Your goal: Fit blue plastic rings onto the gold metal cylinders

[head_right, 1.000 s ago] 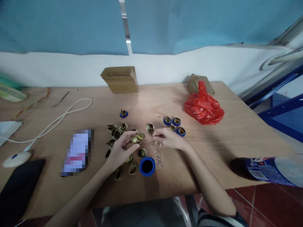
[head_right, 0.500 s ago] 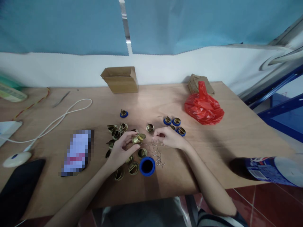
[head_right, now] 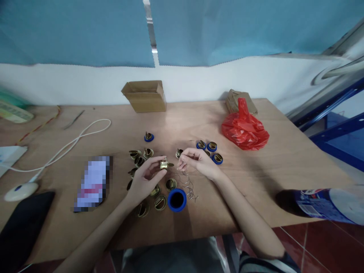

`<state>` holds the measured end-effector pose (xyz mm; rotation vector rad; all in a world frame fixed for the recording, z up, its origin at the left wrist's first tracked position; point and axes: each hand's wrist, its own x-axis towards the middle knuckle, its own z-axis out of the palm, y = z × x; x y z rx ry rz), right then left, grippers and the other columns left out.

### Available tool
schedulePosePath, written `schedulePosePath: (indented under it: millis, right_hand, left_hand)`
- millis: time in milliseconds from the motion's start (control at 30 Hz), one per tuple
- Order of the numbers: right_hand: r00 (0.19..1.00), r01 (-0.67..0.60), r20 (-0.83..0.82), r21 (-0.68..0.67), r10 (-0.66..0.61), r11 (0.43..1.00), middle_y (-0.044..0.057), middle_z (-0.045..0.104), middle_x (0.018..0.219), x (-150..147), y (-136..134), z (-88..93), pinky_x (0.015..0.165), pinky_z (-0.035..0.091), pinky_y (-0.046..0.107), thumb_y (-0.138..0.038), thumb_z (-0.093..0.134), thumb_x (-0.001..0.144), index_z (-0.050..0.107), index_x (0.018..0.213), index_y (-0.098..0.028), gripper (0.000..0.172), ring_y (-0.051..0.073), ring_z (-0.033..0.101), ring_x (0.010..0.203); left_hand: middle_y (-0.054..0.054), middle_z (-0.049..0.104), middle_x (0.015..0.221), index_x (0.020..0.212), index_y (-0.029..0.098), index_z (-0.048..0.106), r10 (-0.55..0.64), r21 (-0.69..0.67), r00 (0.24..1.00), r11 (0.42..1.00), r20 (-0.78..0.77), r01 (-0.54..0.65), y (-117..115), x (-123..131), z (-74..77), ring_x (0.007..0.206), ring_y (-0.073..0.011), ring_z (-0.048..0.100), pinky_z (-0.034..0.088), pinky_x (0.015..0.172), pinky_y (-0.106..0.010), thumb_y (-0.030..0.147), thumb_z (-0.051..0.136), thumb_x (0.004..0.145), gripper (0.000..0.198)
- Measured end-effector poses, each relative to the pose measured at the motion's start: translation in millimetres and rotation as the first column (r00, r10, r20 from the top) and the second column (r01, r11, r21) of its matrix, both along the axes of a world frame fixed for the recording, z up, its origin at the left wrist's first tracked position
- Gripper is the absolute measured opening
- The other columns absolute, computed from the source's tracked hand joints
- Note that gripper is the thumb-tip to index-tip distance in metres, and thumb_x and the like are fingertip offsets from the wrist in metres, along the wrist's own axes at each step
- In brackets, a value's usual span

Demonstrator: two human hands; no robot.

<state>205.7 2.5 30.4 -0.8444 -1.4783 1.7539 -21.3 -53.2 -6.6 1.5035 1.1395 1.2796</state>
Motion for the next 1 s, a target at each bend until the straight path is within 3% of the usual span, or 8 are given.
schedulePosePath:
  millis: [233, 400, 533, 667, 833, 1000]
  right_hand:
    - [0.999, 0.047, -0.020, -0.019, -0.048, 0.999, -0.001, 0.066, 0.078, -9, -3, -4.5, 0.062, 0.050, 0.022, -0.043, 0.076, 0.088, 0.067, 0.083, -0.017, 0.027, 0.008, 0.061, 0.065]
    - [0.999, -0.040, 0.004, -0.079, 0.040, 0.996, -0.007, 0.054, 0.055, -12, -8, -3.9, 0.044, 0.035, 0.019, -0.047, 0.068, 0.093, 0.062, 0.085, -0.019, 0.030, 0.006, 0.046, 0.043]
    - [0.987, -0.145, -0.102, -0.186, 0.127, 0.972, -0.004, 0.063, 0.063, -16, -12, -6.8, 0.049, 0.043, 0.020, -0.050, 0.068, 0.092, 0.058, 0.085, -0.019, 0.034, 0.008, 0.058, 0.050]
    - [0.978, -0.178, -0.145, -0.237, 0.147, 0.955, -0.004, 0.061, 0.065, -19, -12, -11.2, 0.053, 0.044, 0.019, -0.050, 0.071, 0.091, 0.059, 0.085, -0.018, 0.035, 0.007, 0.056, 0.053]
    - [0.980, -0.199, -0.063, -0.174, 0.191, 0.964, -0.006, 0.056, 0.062, -22, -12, -10.1, 0.049, 0.036, 0.019, -0.049, 0.068, 0.093, 0.059, 0.082, -0.017, 0.034, 0.006, 0.048, 0.051]
    - [0.980, -0.200, -0.017, -0.130, 0.199, 0.971, -0.005, 0.058, 0.064, -27, -14, -6.4, 0.056, 0.041, 0.022, -0.047, 0.069, 0.092, 0.058, 0.080, -0.017, 0.034, 0.007, 0.050, 0.055]
  left_hand:
    - [-0.008, 0.070, 0.125, 0.127, 0.022, 0.062, 0.089, 0.051, 0.996, 0.995, -0.028, -0.087, -1, 2, -2.1, 0.115, -0.0224, 0.070, 0.057, 0.104, -0.041, 0.027, 0.078, 0.082, 0.047]
    - [-0.008, 0.071, 0.115, 0.122, 0.021, 0.060, 0.151, 0.139, 0.978, 0.982, -0.145, -0.131, -3, 1, -1.8, 0.108, -0.0218, 0.071, 0.059, 0.099, -0.040, 0.025, 0.080, 0.079, 0.048]
    - [-0.007, 0.073, 0.113, 0.126, 0.022, 0.059, 0.167, 0.206, 0.952, 0.972, -0.258, -0.115, -4, -1, 1.4, 0.104, -0.0215, 0.072, 0.060, 0.095, -0.037, 0.027, 0.083, 0.078, 0.054]
    - [-0.006, 0.075, 0.115, 0.126, 0.023, 0.060, 0.175, 0.276, 0.939, 0.957, -0.295, -0.092, -6, 0, 5.4, 0.104, -0.0213, 0.073, 0.061, 0.093, -0.035, 0.024, 0.084, 0.077, 0.055]
    - [-0.005, 0.076, 0.106, 0.115, 0.023, 0.066, 0.195, 0.356, 0.909, 0.933, -0.367, -0.056, -7, 1, 5.3, 0.098, -0.0202, 0.074, 0.061, 0.092, -0.035, 0.019, 0.080, 0.081, 0.038]
    - [-0.007, 0.076, 0.110, 0.120, 0.023, 0.064, 0.192, 0.475, 0.913, 0.880, -0.361, 0.003, -5, 0, 1.5, 0.102, -0.0218, 0.073, 0.060, 0.093, -0.039, 0.017, 0.076, 0.085, 0.038]
